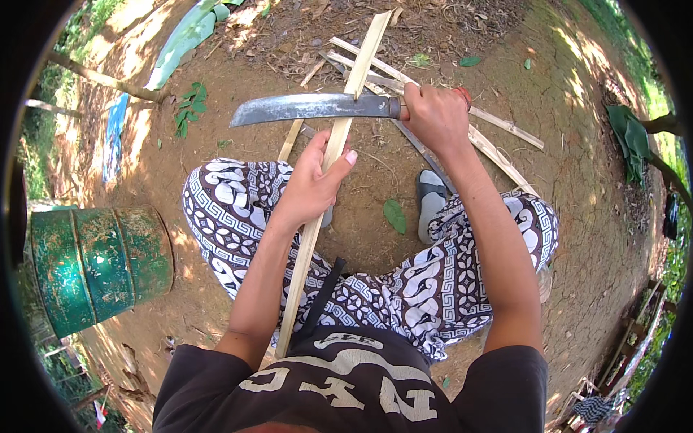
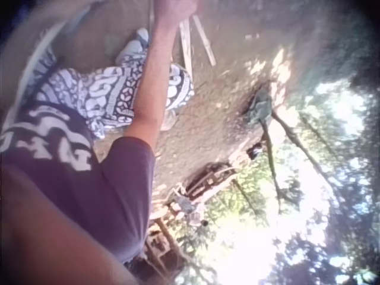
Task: The person holds a strip of bamboo and shaves down its length using a knife, smoothing the surface and edges.
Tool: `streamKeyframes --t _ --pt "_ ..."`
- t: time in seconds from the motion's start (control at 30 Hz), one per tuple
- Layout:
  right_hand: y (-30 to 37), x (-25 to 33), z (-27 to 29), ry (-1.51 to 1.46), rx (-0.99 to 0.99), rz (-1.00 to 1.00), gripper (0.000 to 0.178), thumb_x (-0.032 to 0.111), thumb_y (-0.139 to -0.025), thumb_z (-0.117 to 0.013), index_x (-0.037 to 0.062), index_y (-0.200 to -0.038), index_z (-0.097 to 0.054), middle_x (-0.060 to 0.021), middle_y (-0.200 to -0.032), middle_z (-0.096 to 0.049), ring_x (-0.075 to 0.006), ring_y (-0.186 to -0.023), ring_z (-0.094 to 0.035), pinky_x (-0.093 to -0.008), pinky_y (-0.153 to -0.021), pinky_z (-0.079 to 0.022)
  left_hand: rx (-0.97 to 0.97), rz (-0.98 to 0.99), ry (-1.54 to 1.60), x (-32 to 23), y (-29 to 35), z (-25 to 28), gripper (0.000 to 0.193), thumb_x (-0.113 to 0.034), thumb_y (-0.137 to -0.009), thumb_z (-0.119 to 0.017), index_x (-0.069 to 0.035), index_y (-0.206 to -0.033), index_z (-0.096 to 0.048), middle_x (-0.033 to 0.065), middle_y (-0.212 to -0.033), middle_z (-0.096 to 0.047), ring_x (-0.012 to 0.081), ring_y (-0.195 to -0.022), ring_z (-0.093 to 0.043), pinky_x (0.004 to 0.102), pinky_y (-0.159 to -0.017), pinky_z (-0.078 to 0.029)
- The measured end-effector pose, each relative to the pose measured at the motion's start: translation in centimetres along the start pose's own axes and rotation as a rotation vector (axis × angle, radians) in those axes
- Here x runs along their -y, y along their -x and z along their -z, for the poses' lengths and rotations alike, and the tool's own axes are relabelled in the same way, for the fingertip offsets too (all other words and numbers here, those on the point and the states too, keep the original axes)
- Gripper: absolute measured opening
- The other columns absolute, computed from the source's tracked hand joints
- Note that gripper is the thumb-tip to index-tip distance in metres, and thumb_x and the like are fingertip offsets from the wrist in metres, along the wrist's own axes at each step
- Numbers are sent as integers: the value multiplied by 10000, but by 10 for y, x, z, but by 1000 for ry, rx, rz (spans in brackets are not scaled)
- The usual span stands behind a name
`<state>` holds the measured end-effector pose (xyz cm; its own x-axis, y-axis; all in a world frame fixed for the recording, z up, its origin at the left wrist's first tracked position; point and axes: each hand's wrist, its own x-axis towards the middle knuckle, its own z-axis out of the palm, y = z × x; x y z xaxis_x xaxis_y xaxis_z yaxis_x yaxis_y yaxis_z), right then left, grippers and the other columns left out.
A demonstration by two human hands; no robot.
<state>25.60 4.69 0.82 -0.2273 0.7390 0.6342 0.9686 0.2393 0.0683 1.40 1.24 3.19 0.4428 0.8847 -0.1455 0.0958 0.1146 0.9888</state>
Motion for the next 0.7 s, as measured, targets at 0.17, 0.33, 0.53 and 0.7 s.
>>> streamKeyframes --t 0.17,0.33,0.53,0.7 --pt "0 -9 0 51 -30 12 197 159 -720 -716 96 -724 -529 -93 -601 -588 -265 -538 -643 -403 -502 -511 69 88 -7 -8 8 2 371 -243 -994 -608 -37 -1268 -466 -27 -836 -517 12 -571 -434 206 -446 -351" --pt "-6 -60 1 191 58 -298 166 207 -811 -661 76 -787 -561 -122 -639 -646 -326 -565 -669 -456 -499 -521 104 -14 27 5 15 -3 427 -257 -989 -613 -34 -1313 -448 -16 -891 -536 18 -535 -441 213 -434 -362" --pt "-1 -63 4 83 114 -174 149 199 -810 -657 87 -787 -561 -129 -659 -658 -327 -572 -666 -474 -519 -520 151 166 42 0 29 4 408 -229 -1001 -587 -17 -1311 -428 -6 -934 -531 18 -518 -445 208 -408 -363" --pt "7 -19 -1 -32 174 -281 150 185 -798 -653 79 -773 -549 -146 -659 -652 -349 -583 -656 -471 -515 -518 119 143 41 12 36 15 403 -219 -993 -595 -27 -1296 -410 -16 -898 -506 16 -519 -444 192 -409 -374"
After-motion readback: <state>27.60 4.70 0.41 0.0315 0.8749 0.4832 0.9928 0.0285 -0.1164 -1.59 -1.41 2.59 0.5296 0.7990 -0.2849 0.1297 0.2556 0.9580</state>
